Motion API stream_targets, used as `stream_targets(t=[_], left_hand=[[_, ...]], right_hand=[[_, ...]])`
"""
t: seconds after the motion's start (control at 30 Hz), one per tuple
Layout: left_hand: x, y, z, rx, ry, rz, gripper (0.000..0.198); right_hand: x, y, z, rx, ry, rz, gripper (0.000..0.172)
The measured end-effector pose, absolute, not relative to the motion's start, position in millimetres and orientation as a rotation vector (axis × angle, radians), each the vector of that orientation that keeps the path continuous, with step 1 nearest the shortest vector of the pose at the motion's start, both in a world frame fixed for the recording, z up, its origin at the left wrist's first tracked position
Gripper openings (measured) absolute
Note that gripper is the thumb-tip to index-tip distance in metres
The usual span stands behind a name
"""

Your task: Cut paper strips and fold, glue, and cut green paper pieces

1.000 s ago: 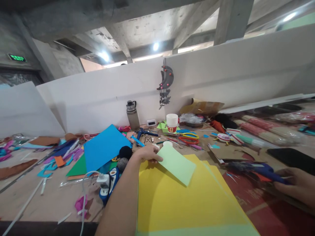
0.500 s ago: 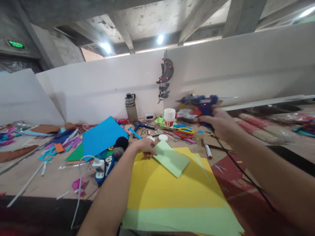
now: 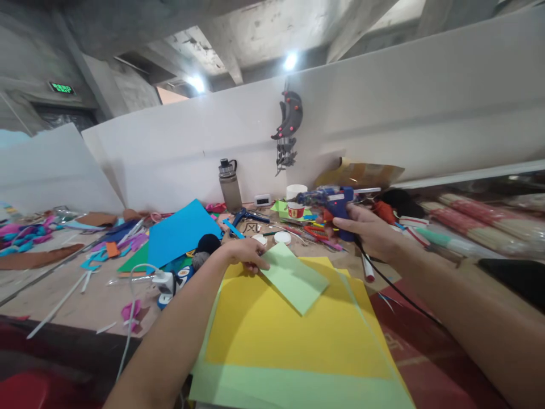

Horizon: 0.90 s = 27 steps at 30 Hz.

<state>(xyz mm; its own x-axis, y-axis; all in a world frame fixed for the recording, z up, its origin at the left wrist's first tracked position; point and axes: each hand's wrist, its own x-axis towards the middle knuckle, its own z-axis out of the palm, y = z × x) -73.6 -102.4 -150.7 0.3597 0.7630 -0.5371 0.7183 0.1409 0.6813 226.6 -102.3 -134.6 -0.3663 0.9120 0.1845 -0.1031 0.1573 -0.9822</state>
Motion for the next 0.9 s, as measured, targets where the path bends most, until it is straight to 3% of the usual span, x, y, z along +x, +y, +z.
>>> stream_targets(t=[0.13,0.27,0.47,0.63,0.73,0.9], left_hand=[[-70,-108,-147,1.649,1.359,0.001,0.044],[-65,-118,-143,1.875,1.512,-0.071,0.043],[-45,-144,-126,2.285,2.018,0.373,0.040],[-5,-182,-127,2.661,1.460,0.124,0.031],[16,-203,-143,2.903,1.175,-0.057,0.015],[34,-225,-180,3.045,1.387,-0.129,0.018]], right_hand=[[228,-110,-139,-0.979,-1.891,1.180,0.031],[219,-124,-130,-1.077,-2.292,1.013,0.033],[210,-134,-126,-1.247,-2.346,0.826,0.033],[219,-120,-135,-1.239,-2.374,0.697,0.036],[222,-116,-135,-1.236,-2.378,0.734,0.042],[228,-111,-139,-1.223,-2.420,0.742,0.044]])
